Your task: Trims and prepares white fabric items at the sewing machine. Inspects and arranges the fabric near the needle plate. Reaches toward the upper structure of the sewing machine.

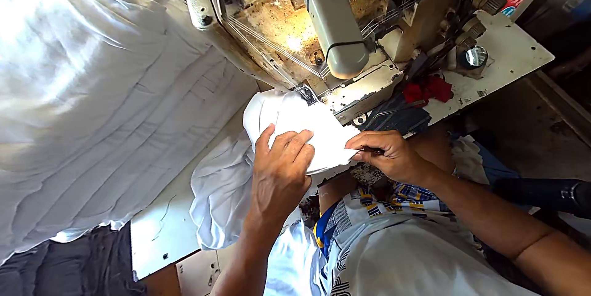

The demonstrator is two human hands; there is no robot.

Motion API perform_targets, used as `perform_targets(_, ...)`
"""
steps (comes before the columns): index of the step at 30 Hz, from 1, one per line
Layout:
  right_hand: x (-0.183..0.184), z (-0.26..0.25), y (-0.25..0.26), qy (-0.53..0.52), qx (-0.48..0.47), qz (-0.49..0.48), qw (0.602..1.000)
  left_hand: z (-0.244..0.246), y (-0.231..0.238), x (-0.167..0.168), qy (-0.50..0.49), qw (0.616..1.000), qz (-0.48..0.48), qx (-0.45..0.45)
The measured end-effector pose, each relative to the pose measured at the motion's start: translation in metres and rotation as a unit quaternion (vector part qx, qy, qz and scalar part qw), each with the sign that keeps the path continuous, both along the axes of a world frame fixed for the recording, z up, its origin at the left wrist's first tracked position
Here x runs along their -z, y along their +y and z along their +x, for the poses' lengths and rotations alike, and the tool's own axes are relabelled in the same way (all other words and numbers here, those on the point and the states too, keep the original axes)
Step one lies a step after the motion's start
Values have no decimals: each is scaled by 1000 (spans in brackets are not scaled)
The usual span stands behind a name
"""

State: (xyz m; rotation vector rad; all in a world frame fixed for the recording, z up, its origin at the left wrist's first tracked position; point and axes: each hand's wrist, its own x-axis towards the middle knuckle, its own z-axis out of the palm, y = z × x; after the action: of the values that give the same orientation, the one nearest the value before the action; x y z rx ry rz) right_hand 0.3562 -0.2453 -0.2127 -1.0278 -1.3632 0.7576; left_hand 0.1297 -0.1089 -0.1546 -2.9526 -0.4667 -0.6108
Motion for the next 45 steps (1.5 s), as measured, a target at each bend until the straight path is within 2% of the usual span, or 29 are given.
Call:
perform_targets(9,-6,-1,25,-5,33,-7,999,6,33,-7,-4,1000,8,9)
perform_targets(14,-10,-4,49,38,30,-9,999,7,61,-10,0,1000,11,19)
perform_targets(19,-17,-5,62,56,22,3,998,5,67,-17,11,1000,3,24)
perform_targets(26,-13,0,67,53,-3,29,998,-15,70,-38,60,995,-77,13)
perform_targets(31,-18,4,66,22,-7,10,1000,-39,77,-44,62,993,-78,-62)
perform_targets(34,-21,6,68,4,-15,5,1000,-44,80,-40,46,983,-71,-160)
perform_targets(38,-24,7,70,-6,-17,-9,1000,-29,80,-30,-19,954,-115,-276)
perform_targets(43,-25,10,71,-16,-20,-8,1000,-12,93,-20,15,944,-71,-323)
perform_targets(45,-24,11,71,-8,-25,-11,1000,-20,98,-17,1,954,-67,-292)
